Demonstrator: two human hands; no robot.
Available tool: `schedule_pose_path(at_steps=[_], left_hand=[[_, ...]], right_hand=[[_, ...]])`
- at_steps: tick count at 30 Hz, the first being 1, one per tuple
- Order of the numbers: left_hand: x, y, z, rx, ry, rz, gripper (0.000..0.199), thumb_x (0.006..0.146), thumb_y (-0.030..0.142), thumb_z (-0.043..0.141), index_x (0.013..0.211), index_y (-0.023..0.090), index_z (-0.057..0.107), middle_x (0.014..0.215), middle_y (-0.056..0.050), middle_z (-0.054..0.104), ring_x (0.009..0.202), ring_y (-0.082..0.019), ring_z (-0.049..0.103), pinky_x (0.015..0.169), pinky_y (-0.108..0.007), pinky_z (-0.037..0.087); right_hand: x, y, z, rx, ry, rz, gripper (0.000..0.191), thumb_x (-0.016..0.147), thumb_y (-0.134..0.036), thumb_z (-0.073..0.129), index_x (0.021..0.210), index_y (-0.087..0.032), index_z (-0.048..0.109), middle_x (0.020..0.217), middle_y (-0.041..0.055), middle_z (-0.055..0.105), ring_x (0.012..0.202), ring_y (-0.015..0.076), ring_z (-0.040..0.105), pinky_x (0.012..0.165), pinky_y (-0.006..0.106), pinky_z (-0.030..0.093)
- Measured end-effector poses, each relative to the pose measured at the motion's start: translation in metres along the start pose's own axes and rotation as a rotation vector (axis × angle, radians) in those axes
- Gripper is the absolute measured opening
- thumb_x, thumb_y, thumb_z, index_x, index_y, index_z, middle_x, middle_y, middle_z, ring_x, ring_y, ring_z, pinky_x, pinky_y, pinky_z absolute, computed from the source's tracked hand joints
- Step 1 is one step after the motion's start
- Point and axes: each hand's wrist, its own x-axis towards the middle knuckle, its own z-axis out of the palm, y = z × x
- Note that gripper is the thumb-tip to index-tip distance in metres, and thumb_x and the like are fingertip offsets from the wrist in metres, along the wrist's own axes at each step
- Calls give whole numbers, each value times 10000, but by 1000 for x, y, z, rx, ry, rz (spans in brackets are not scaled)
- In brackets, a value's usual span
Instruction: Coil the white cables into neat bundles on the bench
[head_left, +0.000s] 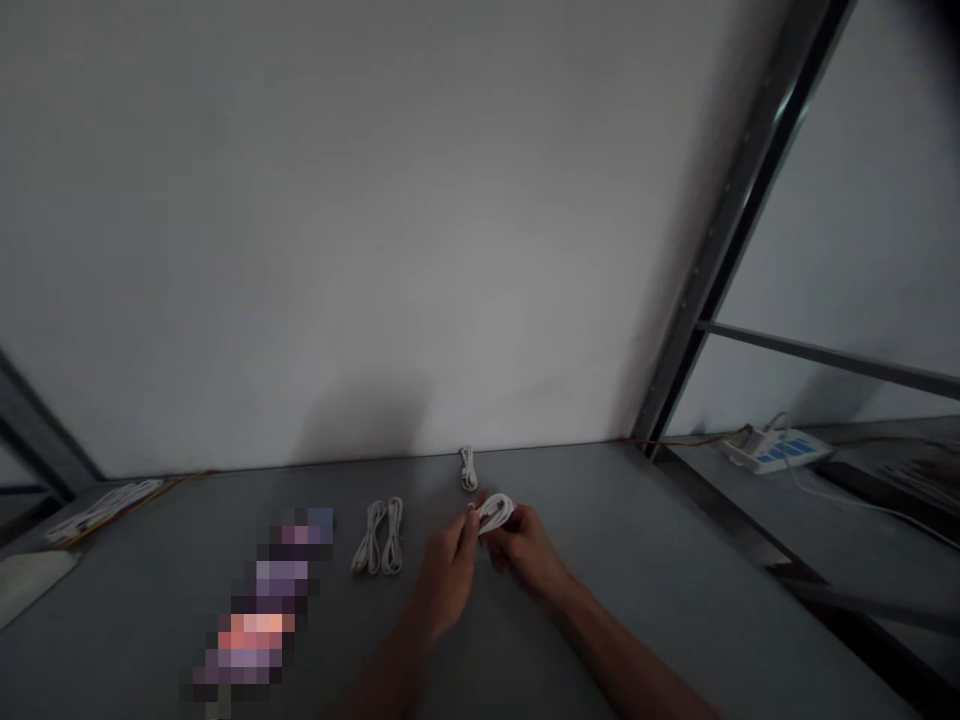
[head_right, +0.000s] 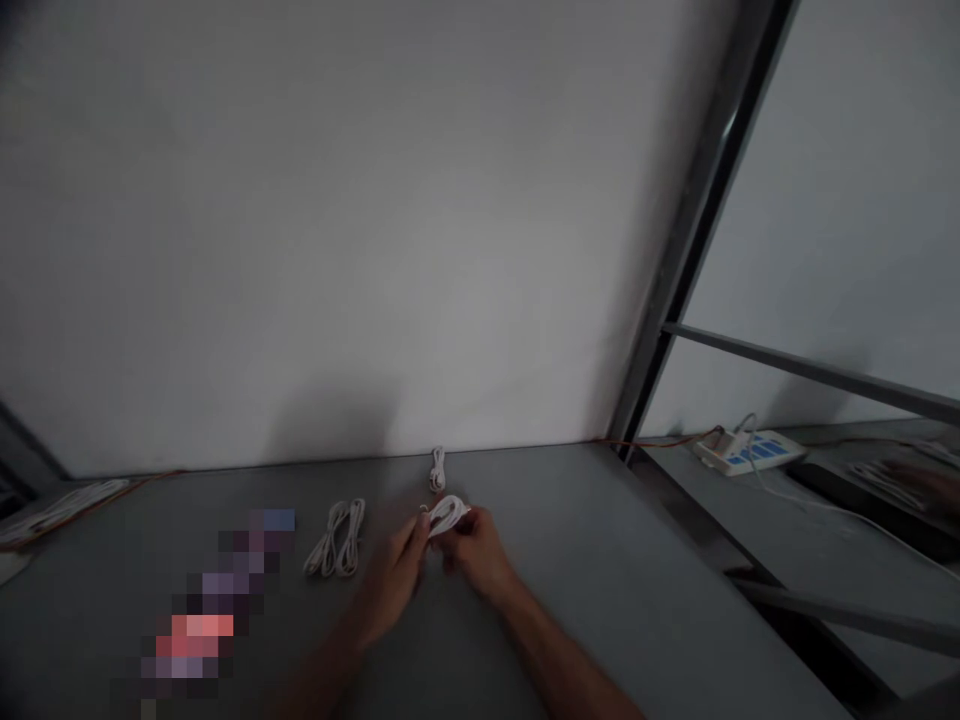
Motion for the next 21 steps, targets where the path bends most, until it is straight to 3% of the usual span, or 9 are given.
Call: schedule_pose_path(at_steps=[4, 9, 12, 17, 21], left_hand=[[3, -3, 0, 5, -13, 33, 581, 924, 541, 329, 1221, 138, 623, 492, 24, 569, 511, -159, 581, 558, -244, 456], [8, -4, -2, 46, 160, 165, 455, 928, 433, 373, 1108, 158, 688, 856, -81, 739, 925, -210, 671, 820, -302, 509], [10, -8, -3, 51, 203, 179, 416, 923, 382, 387, 1096, 155, 690, 1061, -110, 725, 1008, -214, 659, 904, -336, 495], [11, -15, 2, 23, 187, 158, 394, 925, 366, 392, 1114, 179, 683, 1119, -93, 711, 1045, -209, 649, 953, -355, 482], [11, -17, 6, 7, 129, 164, 413, 938, 343, 368, 1216, 180, 625, 1208, -96, 666, 1130, -202, 600, 1021, -364, 428]], right_hand=[[-1, -2, 3, 60, 27, 22, 215, 610, -303, 730, 598, -155, 575, 503, -48, 511, 384, 57, 366, 368, 190, 310], [-5, -6, 8, 151, 34, 108, 263, 569, -332, 808, 662, -131, 666, 568, -2, 583, 499, 87, 475, 461, 191, 352], [-8, -5, 8, 218, 0, 172, 340, 557, -372, 839, 769, -130, 729, 703, 45, 660, 594, 118, 554, 533, 209, 401], [-6, 4, 6, 263, 50, 218, 360, 552, -394, 865, 770, -132, 749, 741, 51, 676, 624, 108, 551, 584, 206, 419], [-2, 8, 2, 234, 98, 199, 367, 560, -439, 851, 699, -121, 733, 668, 37, 651, 552, 83, 493, 539, 199, 388]])
